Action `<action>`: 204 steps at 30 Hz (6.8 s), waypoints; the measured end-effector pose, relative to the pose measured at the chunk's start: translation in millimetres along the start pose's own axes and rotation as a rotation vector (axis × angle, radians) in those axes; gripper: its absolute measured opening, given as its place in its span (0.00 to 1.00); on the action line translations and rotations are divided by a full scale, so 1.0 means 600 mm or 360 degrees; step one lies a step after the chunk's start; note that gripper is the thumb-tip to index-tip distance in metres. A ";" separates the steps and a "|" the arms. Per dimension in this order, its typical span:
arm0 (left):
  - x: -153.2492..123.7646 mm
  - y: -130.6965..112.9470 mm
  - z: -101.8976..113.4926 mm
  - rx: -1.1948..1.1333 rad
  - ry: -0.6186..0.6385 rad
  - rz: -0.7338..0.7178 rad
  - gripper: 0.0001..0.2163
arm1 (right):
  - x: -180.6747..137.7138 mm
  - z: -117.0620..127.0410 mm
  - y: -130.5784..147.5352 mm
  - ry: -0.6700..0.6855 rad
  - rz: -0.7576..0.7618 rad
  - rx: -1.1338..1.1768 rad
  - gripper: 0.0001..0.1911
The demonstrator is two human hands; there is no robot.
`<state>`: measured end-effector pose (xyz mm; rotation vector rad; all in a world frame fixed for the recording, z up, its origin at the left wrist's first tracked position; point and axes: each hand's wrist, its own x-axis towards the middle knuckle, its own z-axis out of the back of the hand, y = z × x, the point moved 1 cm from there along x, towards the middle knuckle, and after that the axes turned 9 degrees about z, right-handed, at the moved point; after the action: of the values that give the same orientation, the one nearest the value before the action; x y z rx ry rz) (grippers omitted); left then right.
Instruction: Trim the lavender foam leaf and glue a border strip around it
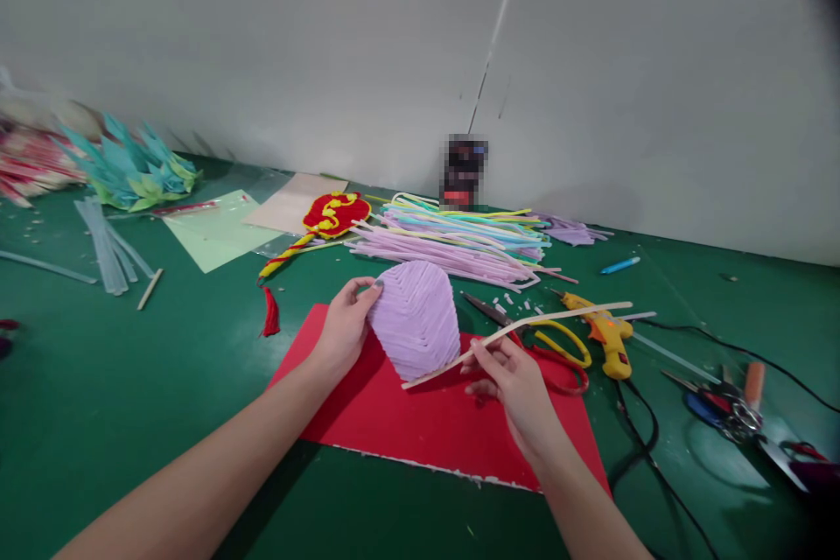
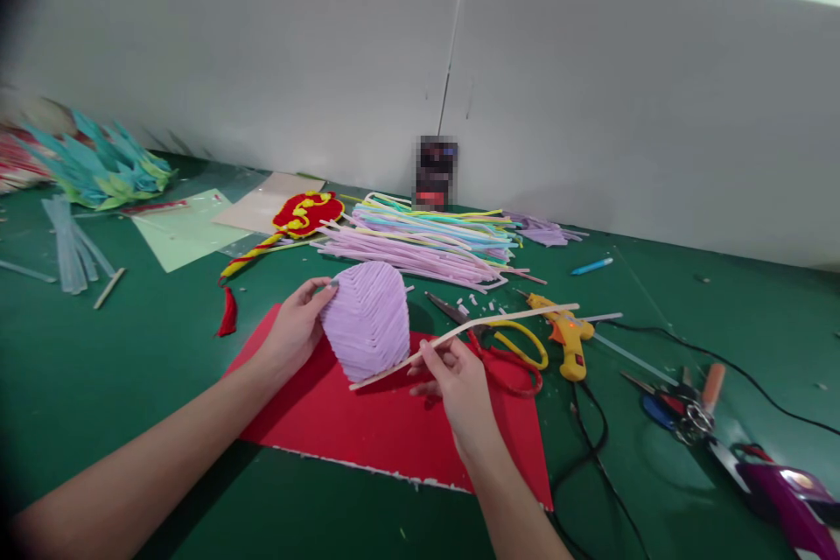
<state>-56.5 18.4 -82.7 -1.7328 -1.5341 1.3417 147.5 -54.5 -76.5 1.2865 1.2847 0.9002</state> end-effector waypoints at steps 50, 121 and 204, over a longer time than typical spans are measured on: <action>-0.001 -0.006 0.017 -0.0426 0.0772 0.0899 0.15 | -0.015 -0.002 0.013 0.0351 0.0049 -0.0218 0.27; -0.022 0.027 -0.039 0.1819 0.0300 -0.0403 0.12 | -0.051 0.179 0.026 0.0102 0.0526 -0.1587 0.16; -0.186 0.038 0.006 0.2482 0.1063 -0.1423 0.14 | -0.109 0.029 -0.007 0.0545 0.1372 -0.1563 0.08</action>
<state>-37.6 -92.0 -63.2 -0.2782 -0.3527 0.7951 154.8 -121.7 -73.0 0.8393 0.2939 2.0901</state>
